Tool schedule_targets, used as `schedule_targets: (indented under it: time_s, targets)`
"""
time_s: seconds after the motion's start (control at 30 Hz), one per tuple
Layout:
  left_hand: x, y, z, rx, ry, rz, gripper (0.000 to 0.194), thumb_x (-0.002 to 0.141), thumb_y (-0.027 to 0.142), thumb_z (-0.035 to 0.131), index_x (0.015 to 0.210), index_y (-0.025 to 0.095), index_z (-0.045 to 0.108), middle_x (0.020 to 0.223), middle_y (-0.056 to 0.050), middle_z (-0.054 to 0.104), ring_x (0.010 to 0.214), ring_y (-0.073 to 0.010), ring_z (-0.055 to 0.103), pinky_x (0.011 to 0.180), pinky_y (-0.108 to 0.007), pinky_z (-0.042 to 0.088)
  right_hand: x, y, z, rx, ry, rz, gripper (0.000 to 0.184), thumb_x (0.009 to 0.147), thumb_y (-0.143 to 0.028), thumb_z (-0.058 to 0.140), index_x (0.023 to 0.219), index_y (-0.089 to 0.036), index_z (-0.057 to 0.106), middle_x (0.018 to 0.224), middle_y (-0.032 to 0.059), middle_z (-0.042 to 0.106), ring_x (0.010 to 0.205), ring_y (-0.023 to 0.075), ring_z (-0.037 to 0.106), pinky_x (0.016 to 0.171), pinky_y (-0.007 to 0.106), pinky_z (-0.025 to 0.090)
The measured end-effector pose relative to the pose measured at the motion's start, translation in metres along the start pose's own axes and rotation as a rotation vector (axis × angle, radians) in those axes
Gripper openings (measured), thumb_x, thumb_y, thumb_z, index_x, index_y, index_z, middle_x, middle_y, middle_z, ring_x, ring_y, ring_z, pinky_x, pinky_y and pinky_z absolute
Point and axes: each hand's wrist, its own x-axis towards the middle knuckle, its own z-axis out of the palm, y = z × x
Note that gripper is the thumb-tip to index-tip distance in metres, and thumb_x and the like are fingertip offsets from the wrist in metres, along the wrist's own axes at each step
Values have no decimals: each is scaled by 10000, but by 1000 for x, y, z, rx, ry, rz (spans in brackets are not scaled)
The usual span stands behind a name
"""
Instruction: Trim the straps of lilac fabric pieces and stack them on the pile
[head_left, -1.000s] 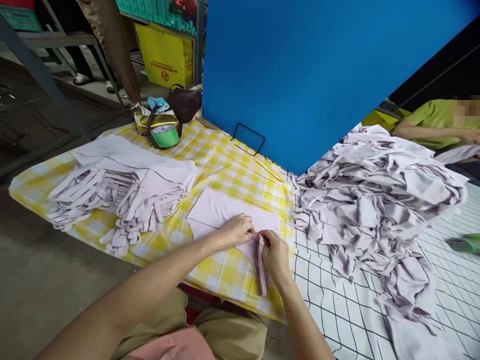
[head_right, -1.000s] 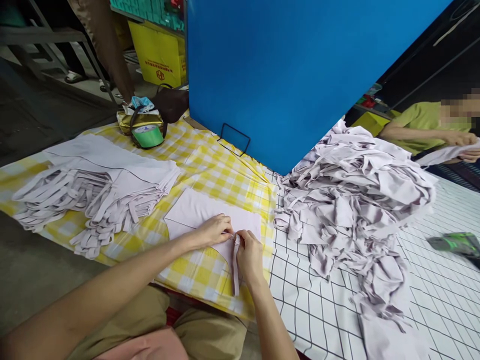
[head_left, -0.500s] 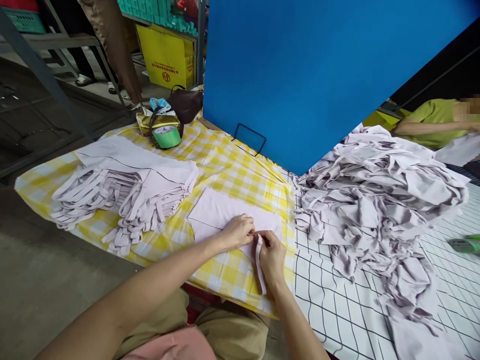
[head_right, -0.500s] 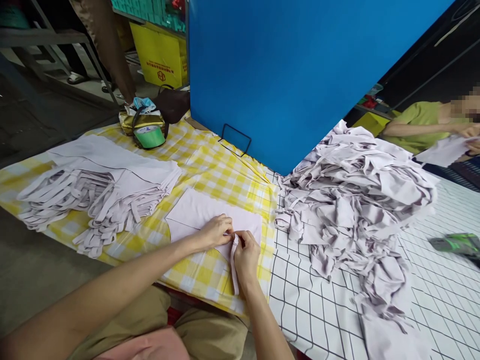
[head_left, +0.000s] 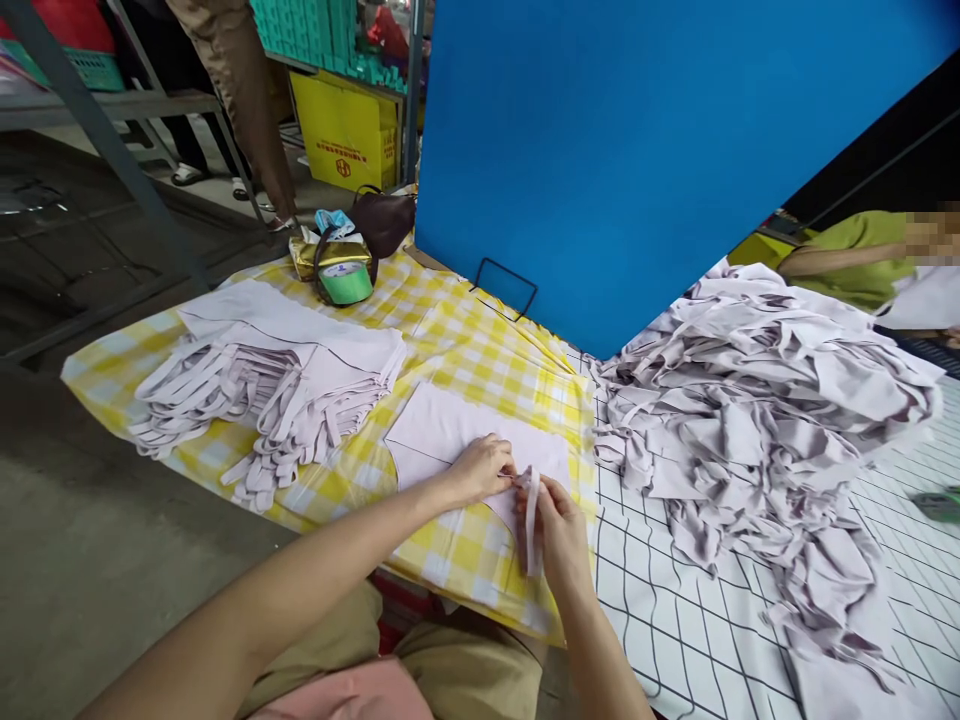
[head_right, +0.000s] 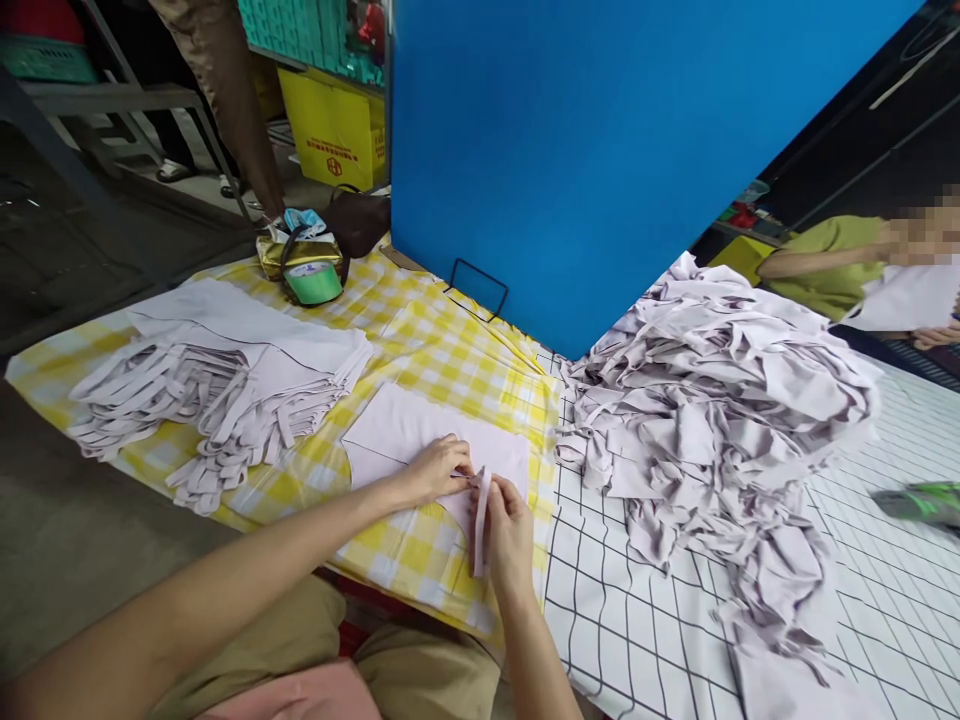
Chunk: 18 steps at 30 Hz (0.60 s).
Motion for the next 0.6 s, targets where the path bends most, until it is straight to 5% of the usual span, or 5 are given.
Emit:
schedule_targets:
  time_s: [0.13,0.33,0.6]
  targets:
    - [-7,1,-6,-7,-24,17,93,737,186,626,810,162,677,854,-34,590,875,-180,497,796,-262,405,-27,-8,-14,357,-134,327,463,746,-515,580,1079,-196,548,765,45,684,648,204,621,575,312,468]
    - [-30,5,-24,-6,-85,128,315,755,205,594,1065,182,646,1029,-64,529,985,-202,465,929,-293,374,-81,-3,-41,3,-36,161,461,749,-516,604,1087,-203,587,799,48,695,869,234,624,794,329,473]
    - [-36,10,-33,23,-159,143,415,791,138,497,1193,213,569,1128,-71,510,1092,-213,432,1004,-321,336,-129,48,-48,-281,-19,1,430,746,-454,624,1105,-218,611,1122,92,645,1039,267,588,865,341,477]
